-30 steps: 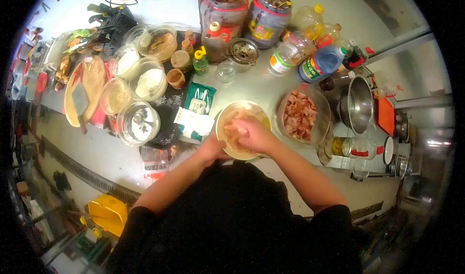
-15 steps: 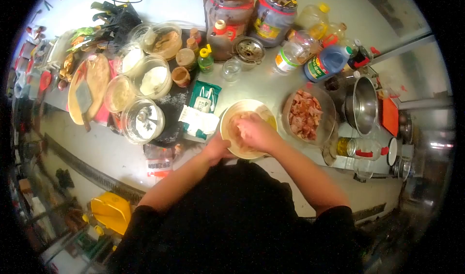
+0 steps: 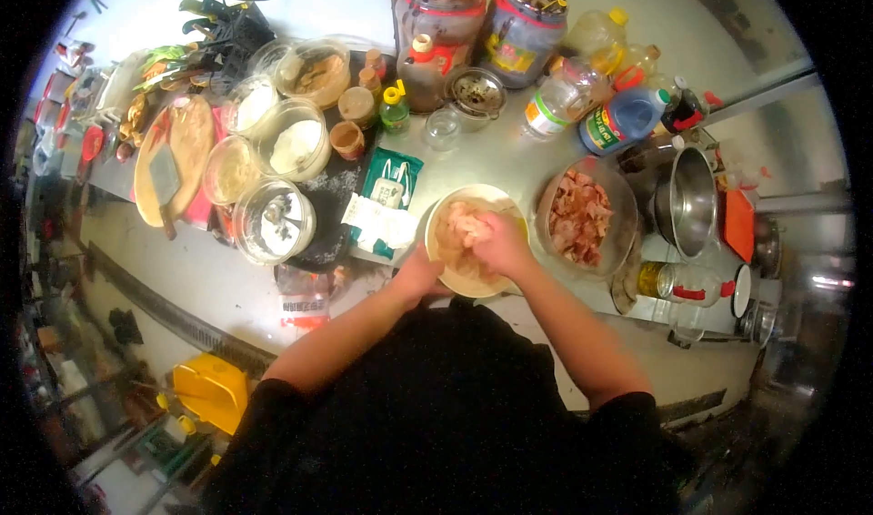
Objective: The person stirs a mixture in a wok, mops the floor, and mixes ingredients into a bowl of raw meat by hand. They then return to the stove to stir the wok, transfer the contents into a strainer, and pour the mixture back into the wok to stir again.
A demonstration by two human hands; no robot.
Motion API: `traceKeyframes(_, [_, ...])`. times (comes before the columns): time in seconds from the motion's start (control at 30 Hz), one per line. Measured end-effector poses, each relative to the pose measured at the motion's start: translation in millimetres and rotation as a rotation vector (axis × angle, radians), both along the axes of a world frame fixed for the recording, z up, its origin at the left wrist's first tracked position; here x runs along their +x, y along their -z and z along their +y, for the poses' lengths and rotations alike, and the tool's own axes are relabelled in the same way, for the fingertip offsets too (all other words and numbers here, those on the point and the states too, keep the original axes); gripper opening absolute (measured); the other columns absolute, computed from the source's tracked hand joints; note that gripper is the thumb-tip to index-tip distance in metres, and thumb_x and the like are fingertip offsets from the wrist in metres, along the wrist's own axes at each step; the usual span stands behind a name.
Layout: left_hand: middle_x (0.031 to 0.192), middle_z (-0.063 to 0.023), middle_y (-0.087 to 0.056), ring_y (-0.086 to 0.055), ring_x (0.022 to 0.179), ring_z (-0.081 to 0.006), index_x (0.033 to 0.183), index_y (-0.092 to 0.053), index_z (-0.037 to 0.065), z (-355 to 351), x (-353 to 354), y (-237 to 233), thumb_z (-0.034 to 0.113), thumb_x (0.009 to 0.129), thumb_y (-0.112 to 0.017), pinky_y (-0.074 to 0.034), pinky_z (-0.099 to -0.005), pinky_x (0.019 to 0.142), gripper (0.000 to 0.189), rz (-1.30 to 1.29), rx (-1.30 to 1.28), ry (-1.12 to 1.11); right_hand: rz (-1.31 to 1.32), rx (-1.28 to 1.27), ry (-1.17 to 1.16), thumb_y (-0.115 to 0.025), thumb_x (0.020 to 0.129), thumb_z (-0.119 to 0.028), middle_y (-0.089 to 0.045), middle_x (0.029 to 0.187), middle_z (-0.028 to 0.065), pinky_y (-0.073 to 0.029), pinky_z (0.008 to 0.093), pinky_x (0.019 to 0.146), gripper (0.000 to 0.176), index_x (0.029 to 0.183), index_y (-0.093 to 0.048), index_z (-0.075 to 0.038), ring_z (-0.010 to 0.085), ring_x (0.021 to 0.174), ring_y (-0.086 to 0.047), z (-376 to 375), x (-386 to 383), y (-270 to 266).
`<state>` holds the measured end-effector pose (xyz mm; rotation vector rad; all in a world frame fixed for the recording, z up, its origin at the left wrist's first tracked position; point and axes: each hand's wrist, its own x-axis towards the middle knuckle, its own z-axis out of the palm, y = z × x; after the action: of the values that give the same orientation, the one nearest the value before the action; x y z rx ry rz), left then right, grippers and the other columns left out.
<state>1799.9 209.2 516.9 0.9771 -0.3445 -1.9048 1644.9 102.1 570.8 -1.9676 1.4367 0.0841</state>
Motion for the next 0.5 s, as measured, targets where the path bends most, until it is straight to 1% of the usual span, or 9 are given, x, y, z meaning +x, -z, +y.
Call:
traceKeyframes(0.03, [0.123,-0.0150,-0.049,-0.058,0.106,-0.0278,0.134,-0.031,0.009,0,3,-6,0.002,0.086,-0.044,-0.059,-0.0379,0.071,0.051,0.004,-0.008,0.005,-0.044,-0.060,-0.173,-0.074,0.063,-0.011,-0.054,0.118,0.0195,-0.049,0.0337,0.082,0.072,0.128,-0.046,-0.004,0.0308,0.104,-0.056,3,6,-23])
traceKeyframes(0.07, [0.123,-0.0150,-0.049,-0.058,0.106,-0.0278,0.134,-0.031,0.009,-1,2,-3,0.002,0.086,-0.044,-0.059,-0.0379,0.071,0.051,0.004,-0.008,0.005,-0.044,-0.060,-0.173,-0.074,0.063,-0.011,-0.054,0.118,0.0195,-0.049,0.0337,0.082,0.072,0.128,-0.046,-0.004,0.0308,0.104,-0.056,6,13,-41])
traceKeyframes(0.1, [0.124,-0.0151,-0.048,-0.057,0.106,-0.0280,0.135,-0.030,0.010,-2,0,2,0.001,0.085,-0.043,-0.059,-0.0379,0.071,0.052,0.040,-0.033,0.012,-0.155,0.076,-0.153,-0.073,0.062,-0.009,-0.051,0.121,0.0204,-0.048,0.0345,0.086,0.071,0.127,-0.047,-0.005,0.0319,0.106,-0.055,8,21,-58])
traceKeyframes(0.13, [0.125,-0.0151,-0.048,-0.057,0.107,-0.0282,0.136,-0.029,0.010,-4,0,-1,0.000,0.085,-0.042,-0.059,-0.0378,0.070,0.054,0.077,-0.058,0.017,-0.264,0.213,-0.135,-0.073,0.061,-0.008,-0.048,0.124,0.0213,-0.046,0.0353,0.089,0.070,0.126,-0.048,-0.006,0.0330,0.109,-0.053,9,23,-66])
traceKeyframes(0.17, [0.125,-0.0151,-0.048,-0.057,0.107,-0.0282,0.136,-0.029,0.010,-5,2,-3,0.000,0.085,-0.042,-0.059,-0.0378,0.070,0.054,0.079,-0.058,0.014,-0.262,0.213,-0.137,-0.073,0.061,-0.008,-0.048,0.124,0.0213,-0.046,0.0353,0.089,0.070,0.126,-0.048,-0.006,0.0330,0.109,-0.053,7,21,-62])
traceKeyframes(0.23, [0.126,-0.0144,-0.047,-0.057,0.107,-0.0282,0.137,-0.028,0.012,-6,3,-10,0.001,0.085,-0.044,-0.059,-0.0370,0.069,0.056,0.038,-0.050,0.063,0.076,-0.180,-0.502,-0.072,0.061,-0.005,-0.043,0.128,0.0228,-0.041,0.0378,0.095,0.069,0.125,-0.049,-0.010,0.0368,0.113,-0.049,3,6,-38])
traceKeyframes(0.37, [0.126,-0.0128,-0.047,-0.057,0.106,-0.0274,0.138,-0.026,0.014,-4,-6,14,0.005,0.086,-0.047,-0.059,-0.0372,0.068,0.057,0.020,-0.042,0.026,0.091,-0.268,-0.422,-0.070,0.061,-0.003,-0.042,0.128,0.0241,-0.040,0.0394,0.097,0.067,0.124,-0.050,-0.012,0.0389,0.117,-0.045,14,2,20])
traceKeyframes(0.47, [0.125,-0.0114,-0.048,-0.058,0.105,-0.0259,0.139,-0.026,0.014,0,5,1,0.011,0.086,-0.052,-0.059,-0.0379,0.069,0.059,0.115,-0.045,0.004,0.117,-0.136,-0.326,-0.068,0.064,-0.003,-0.042,0.127,0.0247,-0.043,0.0384,0.092,0.061,0.123,-0.052,-0.011,0.0391,0.112,-0.048,-1,2,27])
traceKeyframes(0.5, [0.125,-0.0115,-0.049,-0.058,0.105,-0.0255,0.139,-0.025,0.014,0,11,-13,0.011,0.086,-0.052,-0.058,-0.0383,0.070,0.060,0.102,-0.033,0.025,0.130,0.052,-0.271,-0.067,0.065,-0.003,-0.044,0.125,0.0244,-0.044,0.0378,0.090,0.060,0.122,-0.052,-0.010,0.0380,0.108,-0.050,-12,4,20])
